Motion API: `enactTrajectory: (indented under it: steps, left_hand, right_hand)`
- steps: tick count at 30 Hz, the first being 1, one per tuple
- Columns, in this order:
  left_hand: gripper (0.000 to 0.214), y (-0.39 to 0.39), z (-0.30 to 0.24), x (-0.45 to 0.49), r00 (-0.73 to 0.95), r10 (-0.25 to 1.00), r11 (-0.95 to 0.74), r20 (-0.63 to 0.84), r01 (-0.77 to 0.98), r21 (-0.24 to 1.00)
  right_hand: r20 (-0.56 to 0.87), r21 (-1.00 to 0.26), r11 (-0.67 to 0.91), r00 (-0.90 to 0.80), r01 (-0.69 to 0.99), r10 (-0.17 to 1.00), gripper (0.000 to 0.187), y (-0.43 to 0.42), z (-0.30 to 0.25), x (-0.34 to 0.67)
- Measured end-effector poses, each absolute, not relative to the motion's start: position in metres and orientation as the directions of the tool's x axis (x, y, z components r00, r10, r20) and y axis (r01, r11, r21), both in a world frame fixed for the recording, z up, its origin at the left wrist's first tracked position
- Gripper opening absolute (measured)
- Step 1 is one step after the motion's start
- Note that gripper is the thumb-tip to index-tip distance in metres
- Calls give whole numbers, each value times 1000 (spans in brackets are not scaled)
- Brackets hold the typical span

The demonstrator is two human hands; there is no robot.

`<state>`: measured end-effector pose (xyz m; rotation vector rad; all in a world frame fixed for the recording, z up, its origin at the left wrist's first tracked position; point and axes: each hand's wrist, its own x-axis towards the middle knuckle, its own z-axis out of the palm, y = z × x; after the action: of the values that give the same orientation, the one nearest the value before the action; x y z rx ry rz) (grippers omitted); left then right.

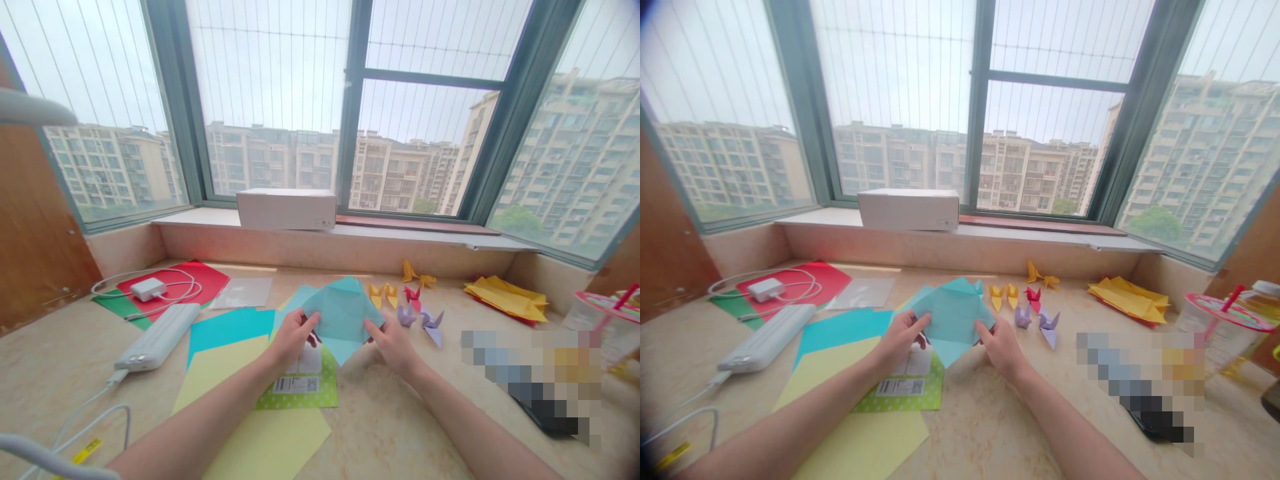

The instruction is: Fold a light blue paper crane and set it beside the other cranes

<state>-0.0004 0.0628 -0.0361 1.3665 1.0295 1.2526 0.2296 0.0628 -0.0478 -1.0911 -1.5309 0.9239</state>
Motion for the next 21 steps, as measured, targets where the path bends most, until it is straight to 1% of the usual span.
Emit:
enactTrajectory:
  steps: [7, 21]
  left_hand:
    - [34, 60, -31, -2, 90, 983, -158, 162, -52, 986]
    - [34, 61, -30, -2, 100, 984, -146, 148, -28, 989]
  right_hand:
    - [276, -945, 287, -92, 157, 957, 29, 61, -45, 229]
    - [257, -954, 266, -85, 135, 963, 28, 61, -46, 232]
